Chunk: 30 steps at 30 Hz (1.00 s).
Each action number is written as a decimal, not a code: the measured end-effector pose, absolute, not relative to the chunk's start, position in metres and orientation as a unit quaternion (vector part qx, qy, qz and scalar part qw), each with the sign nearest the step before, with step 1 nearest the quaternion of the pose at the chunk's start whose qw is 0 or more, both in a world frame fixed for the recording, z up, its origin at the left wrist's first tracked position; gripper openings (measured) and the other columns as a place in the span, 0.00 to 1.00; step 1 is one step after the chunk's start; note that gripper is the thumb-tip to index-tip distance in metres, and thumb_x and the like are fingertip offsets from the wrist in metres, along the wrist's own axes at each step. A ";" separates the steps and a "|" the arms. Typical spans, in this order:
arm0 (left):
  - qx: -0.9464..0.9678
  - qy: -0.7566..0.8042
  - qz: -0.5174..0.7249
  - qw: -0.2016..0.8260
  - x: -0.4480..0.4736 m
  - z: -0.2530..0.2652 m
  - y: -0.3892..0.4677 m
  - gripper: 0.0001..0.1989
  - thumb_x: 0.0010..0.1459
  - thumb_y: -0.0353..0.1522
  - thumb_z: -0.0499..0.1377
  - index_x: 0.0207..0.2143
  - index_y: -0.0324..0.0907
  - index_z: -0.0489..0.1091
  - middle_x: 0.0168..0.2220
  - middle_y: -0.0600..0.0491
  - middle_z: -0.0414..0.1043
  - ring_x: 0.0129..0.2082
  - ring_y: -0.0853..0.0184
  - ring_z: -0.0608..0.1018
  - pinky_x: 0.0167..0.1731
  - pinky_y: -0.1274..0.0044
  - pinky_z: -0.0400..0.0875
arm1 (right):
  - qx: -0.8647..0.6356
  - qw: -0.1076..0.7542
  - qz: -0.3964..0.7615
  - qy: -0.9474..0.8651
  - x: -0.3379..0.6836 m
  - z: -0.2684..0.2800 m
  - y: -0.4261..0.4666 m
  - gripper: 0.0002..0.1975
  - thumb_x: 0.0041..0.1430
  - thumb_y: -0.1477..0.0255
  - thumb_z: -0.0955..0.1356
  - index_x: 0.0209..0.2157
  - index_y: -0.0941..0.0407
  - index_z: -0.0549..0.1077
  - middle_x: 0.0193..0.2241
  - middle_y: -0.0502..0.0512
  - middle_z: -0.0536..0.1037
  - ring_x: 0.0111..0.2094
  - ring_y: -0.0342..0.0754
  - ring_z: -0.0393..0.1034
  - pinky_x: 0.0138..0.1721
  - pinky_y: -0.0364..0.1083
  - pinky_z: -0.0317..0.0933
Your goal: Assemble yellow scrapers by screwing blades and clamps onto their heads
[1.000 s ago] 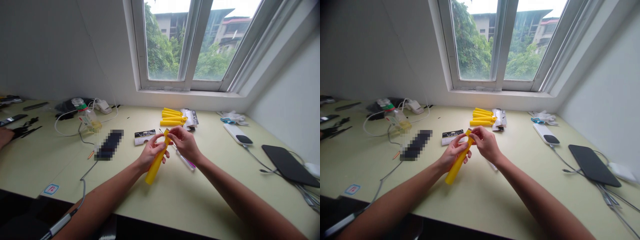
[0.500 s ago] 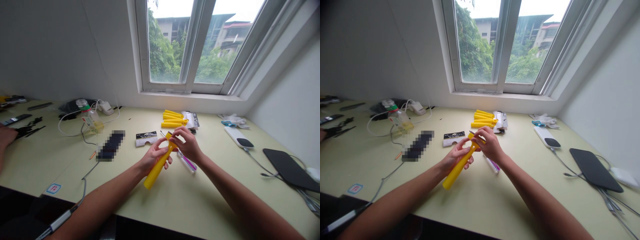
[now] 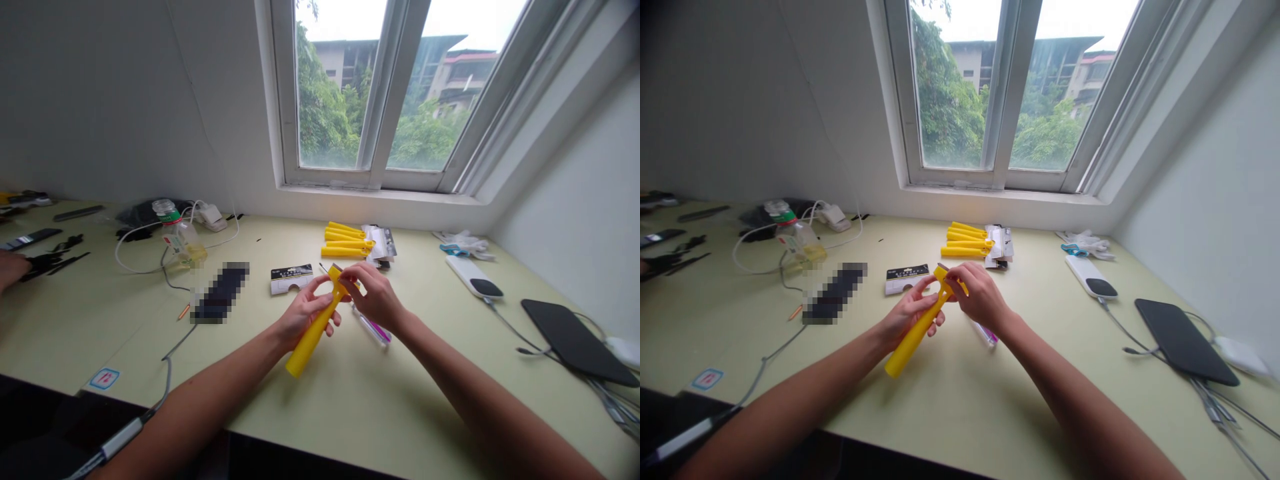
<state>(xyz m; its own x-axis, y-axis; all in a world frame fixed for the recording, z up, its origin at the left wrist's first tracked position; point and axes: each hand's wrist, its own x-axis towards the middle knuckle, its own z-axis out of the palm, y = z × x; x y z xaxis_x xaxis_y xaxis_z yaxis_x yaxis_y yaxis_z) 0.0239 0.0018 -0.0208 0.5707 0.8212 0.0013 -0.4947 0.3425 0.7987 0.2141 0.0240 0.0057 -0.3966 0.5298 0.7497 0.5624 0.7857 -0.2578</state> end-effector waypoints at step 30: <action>0.436 0.244 0.412 0.762 0.022 -0.014 0.002 0.28 0.57 0.37 0.66 0.56 0.45 0.59 0.46 0.43 0.75 0.26 0.67 0.79 0.19 0.80 0.72 | -0.387 0.366 -0.001 -0.846 0.214 0.018 0.015 0.07 0.65 0.72 0.64 0.34 0.56 0.73 0.31 0.55 0.77 0.32 0.46 0.69 0.36 0.47 0.61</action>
